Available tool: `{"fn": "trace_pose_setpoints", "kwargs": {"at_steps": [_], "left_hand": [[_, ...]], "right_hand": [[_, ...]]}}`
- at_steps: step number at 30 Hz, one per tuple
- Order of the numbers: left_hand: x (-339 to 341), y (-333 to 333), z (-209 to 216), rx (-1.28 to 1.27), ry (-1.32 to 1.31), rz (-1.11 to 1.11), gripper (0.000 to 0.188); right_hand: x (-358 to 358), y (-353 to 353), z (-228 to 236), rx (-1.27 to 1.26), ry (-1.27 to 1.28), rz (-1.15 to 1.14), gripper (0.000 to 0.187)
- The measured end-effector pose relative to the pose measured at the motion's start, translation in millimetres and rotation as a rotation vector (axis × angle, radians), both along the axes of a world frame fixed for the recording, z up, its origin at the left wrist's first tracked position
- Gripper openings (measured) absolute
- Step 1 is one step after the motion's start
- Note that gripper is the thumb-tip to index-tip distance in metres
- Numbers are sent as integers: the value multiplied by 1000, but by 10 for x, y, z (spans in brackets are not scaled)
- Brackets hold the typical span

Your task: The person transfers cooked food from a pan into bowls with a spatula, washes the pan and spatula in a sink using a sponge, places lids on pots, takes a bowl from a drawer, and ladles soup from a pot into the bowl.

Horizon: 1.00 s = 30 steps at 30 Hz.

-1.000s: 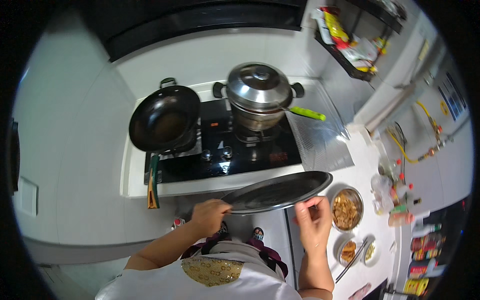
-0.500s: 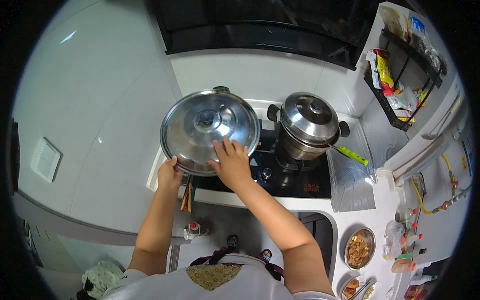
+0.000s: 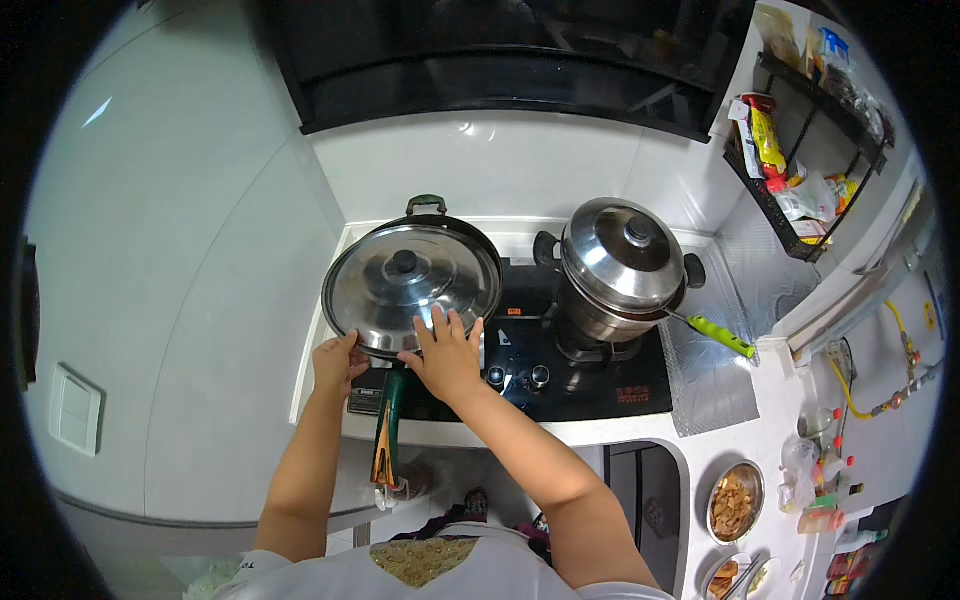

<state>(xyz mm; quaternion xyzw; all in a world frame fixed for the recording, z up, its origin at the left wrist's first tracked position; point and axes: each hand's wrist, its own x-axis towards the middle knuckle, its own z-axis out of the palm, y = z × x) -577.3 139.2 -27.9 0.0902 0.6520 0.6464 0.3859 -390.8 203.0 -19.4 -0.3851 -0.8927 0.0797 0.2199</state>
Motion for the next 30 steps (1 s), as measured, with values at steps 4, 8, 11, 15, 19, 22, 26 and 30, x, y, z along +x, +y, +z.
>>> {"fn": "trace_pose_setpoints", "kwargs": {"at_steps": [4, 8, 11, 15, 19, 22, 26, 30], "left_hand": [[-191, -78, -104, -285, 287, -237, 36], [-202, -17, -121, -314, 331, -282, 40], [-232, -17, -173, -299, 314, -290, 41], [-152, -9, -146, -339, 372, -284, 43], [-143, -17, -164, -320, 421, -287, 45], [-135, -27, -163, -315, 409, -282, 47], [-222, -45, -131, -376, 519, -332, 52], [108, -121, 477, -278, 1159, -390, 47]], "right_hand": [[-31, -14, -41, 22, -64, -20, 59], [-42, 2, -62, 16, -65, -31, 59], [-31, 31, -81, 4, -35, -26, 57], [21, 14, -107, -18, -17, -31, 59], [45, 7, -206, -30, 18, -5, 62], [87, -32, -213, 5, 20, 12, 60], [195, -196, -154, -35, 137, 45, 55], [585, -478, -268, 46, 384, 29, 43]]}}
